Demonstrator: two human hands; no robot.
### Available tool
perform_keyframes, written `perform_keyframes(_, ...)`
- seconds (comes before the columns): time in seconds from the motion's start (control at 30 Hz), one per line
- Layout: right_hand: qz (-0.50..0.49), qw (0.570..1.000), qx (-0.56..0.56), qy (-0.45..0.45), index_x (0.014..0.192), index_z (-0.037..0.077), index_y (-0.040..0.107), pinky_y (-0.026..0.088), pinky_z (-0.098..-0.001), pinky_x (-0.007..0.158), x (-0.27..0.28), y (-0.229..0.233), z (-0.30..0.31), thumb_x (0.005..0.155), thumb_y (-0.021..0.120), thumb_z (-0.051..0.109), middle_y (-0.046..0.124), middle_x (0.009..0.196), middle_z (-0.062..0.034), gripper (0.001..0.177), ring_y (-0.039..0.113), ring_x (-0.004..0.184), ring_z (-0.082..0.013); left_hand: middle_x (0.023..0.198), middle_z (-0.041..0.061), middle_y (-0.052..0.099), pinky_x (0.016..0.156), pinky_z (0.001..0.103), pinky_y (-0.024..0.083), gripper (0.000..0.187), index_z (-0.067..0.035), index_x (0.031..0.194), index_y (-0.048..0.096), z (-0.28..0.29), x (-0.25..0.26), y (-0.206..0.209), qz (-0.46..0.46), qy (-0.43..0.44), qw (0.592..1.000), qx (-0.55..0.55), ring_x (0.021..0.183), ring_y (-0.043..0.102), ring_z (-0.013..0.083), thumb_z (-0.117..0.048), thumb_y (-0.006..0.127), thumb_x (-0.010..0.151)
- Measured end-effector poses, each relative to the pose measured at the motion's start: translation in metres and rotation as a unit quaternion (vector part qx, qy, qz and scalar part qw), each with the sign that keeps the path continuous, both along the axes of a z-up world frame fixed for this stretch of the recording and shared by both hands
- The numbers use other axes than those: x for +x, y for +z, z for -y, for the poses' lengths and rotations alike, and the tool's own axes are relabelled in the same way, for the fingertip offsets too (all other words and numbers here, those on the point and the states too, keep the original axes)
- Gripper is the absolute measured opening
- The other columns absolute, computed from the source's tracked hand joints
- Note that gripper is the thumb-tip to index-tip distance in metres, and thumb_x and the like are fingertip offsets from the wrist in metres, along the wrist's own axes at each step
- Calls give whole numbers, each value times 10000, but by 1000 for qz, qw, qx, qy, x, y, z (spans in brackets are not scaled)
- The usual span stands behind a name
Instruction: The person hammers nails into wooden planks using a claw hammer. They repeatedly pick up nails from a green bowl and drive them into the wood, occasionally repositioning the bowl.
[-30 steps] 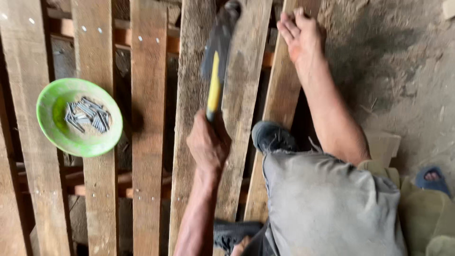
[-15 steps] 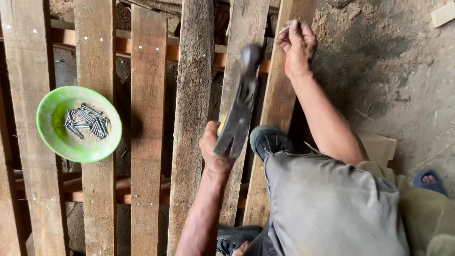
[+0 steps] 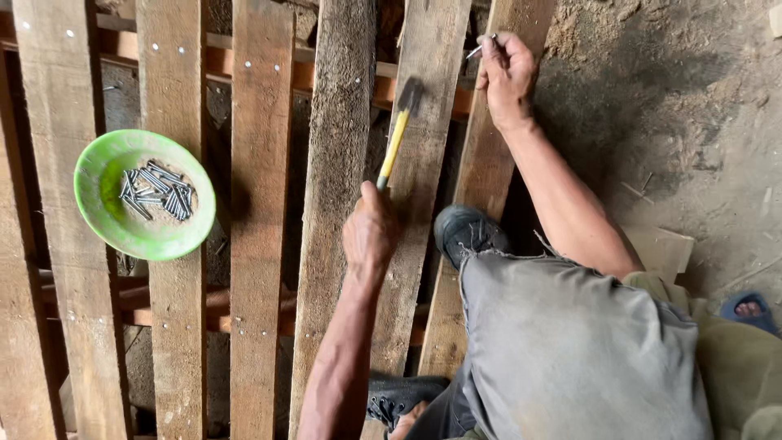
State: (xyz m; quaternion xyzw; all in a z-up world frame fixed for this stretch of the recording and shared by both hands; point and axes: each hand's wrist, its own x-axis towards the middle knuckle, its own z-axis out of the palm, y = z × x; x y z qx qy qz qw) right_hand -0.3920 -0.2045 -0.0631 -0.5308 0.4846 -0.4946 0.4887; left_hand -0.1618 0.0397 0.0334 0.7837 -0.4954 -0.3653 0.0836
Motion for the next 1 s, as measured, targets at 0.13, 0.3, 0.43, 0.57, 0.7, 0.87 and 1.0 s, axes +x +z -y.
perform_keyframes(0.13, -71, 997, 22, 25, 1227, 35, 705, 521, -213, 512, -2, 9, -18, 1207, 576, 121, 643, 972, -41, 157, 539, 674, -82, 655, -32, 480, 316, 345, 337, 348, -119, 1026, 456, -1, -11, 47, 0, 31, 999, -32, 434, 354, 103, -400, 393, 1221)
perform_keyframes(0.3, -128, 984, -122, -5, 1085, 38, 756, 582, -305, 659, 11, 8, -14, 1167, 653, 199, 735, 917, -75, 208, 668, 797, -193, 690, 47, 467, 336, 358, 370, 262, -31, 1007, 465, -14, -15, 15, -13, 19, 926, -376, 432, 376, 140, -243, 508, 1154)
perform_keyframes(0.43, -84, 988, -128, -6, 1131, 40, 762, 576, -278, 668, 21, 15, -12, 1167, 678, 203, 732, 925, -68, 187, 665, 797, -173, 659, 90, 652, 290, 396, 417, 298, -52, 1101, 436, -4, 6, -11, 52, -9, 993, -104, 389, 466, 201, -307, 360, 1235)
perform_keyframes(0.57, -159, 977, -142, 24, 1106, -24, 747, 474, -348, 654, 22, 28, -40, 1189, 606, 326, 689, 889, -95, 387, 597, 786, -190, 653, 98, 605, 336, 436, 406, 376, -56, 1158, 465, 1, 6, 41, 52, 16, 995, -81, 407, 490, 256, -430, 434, 1188)
perform_keyframes(0.7, -235, 946, -220, 43, 1058, -10, 759, 478, -366, 690, 22, 41, -42, 1130, 690, 93, 684, 910, -134, 142, 610, 841, -255, 621, 23, 558, 299, 328, 408, 376, -102, 993, 444, 7, 5, 28, 50, 59, 982, -170, 397, 436, 129, -426, 467, 1183)
perform_keyframes(0.87, -259, 941, -215, 37, 1087, 34, 803, 503, -371, 708, 20, 16, -42, 1112, 736, 130, 790, 953, -124, 120, 633, 861, -234, 729, 139, 654, 439, 509, 488, 363, -111, 1045, 443, 21, 6, 47, 32, 38, 992, -113, 530, 622, 350, -447, 517, 1157)
perform_keyframes(1.0, -253, 933, -255, 36, 1107, 41, 834, 555, -376, 781, 22, 15, -40, 1061, 828, 104, 833, 1032, -96, 79, 656, 892, -243, 793, 194, 699, 486, 622, 477, 377, -129, 1060, 458, 24, 4, 49, 46, -3, 994, -101, 597, 649, 509, -493, 518, 1140)
